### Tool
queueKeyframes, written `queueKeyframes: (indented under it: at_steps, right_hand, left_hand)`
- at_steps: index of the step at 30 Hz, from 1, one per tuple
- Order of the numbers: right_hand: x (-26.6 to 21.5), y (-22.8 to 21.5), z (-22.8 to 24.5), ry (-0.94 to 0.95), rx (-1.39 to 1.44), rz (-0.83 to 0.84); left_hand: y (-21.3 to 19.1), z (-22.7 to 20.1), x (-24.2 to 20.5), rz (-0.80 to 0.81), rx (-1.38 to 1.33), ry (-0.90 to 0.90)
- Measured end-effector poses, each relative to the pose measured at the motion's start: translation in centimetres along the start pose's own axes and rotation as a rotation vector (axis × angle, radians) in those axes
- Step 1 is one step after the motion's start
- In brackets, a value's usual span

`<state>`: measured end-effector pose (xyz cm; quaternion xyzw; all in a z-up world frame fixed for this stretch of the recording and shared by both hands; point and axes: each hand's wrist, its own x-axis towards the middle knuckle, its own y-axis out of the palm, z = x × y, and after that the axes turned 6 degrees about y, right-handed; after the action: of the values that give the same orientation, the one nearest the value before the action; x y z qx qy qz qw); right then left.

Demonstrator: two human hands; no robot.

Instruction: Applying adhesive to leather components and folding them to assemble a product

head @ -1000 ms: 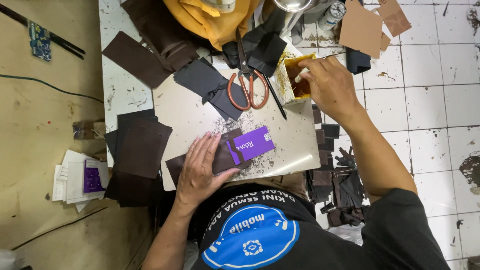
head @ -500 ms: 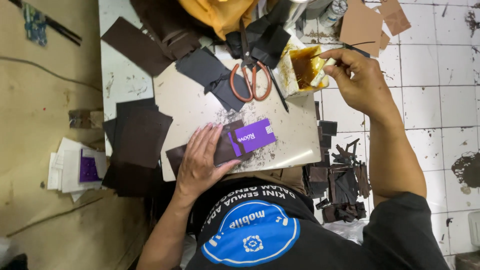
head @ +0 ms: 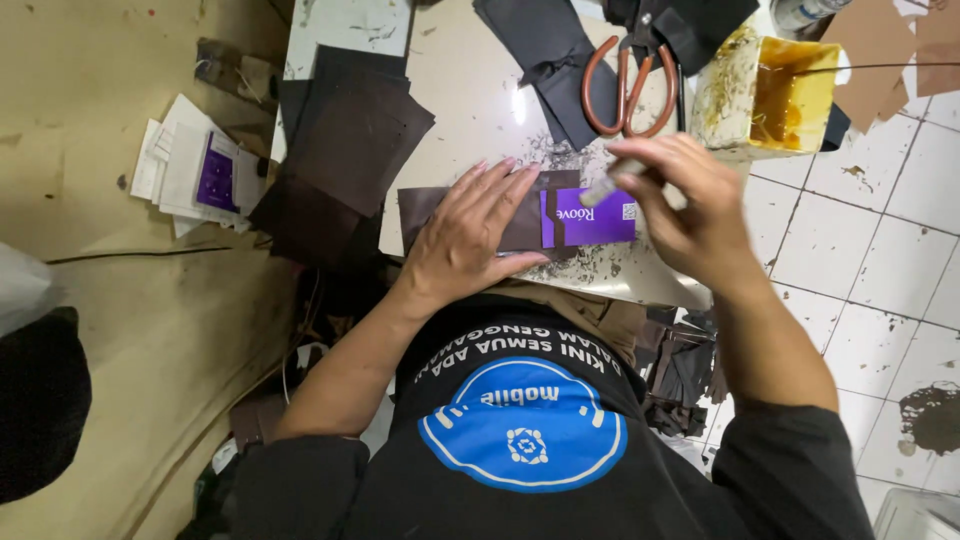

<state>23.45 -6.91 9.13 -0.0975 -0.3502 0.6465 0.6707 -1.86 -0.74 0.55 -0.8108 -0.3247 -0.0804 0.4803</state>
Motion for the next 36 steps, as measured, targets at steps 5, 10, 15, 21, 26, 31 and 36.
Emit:
queueKeyframes:
  at_steps: [5, 10, 15, 21, 26, 31, 36]
  right_hand:
    - [0.2, 3.1, -2.4, 0.042, -0.04, -0.017]
    - [0.7, 3.8, -2.8, 0.061, -0.076, 0.004]
    - [1.0, 4.2, -2.8, 0.052, -0.087, 0.01]
    - [1.0, 4.8, -3.1, 0.046, -0.137, 0.011]
    - [-0.3, 4.9, -3.2, 0.078, -0.131, 0.087]
    - [-0.7, 4.9, -3.7, 0.099, -0.106, 0.114]
    - [0.4, 4.9, -4.0, 0.004, -0.205, 0.026]
  left_hand:
    - [-0.3, -0.1, 0.2, 0.002, -0.02, -0.007]
    - [-0.2, 0.0, 0.4, 0.021, 0.041, 0.014]
    - [-0.1, 0.0, 0.4, 0.031, 0.094, 0.035]
    - [-0.2, 0.0, 0.5, 0.047, 0.081, 0.017]
    - [0.0, 0.2, 0.3, 0.044, 0.065, 0.0]
    - [0.4, 0.4, 0.1, 0.039, 0.035, -0.014]
    - [0.0, 0.2, 0.3, 0.027, 0.027, -0.015]
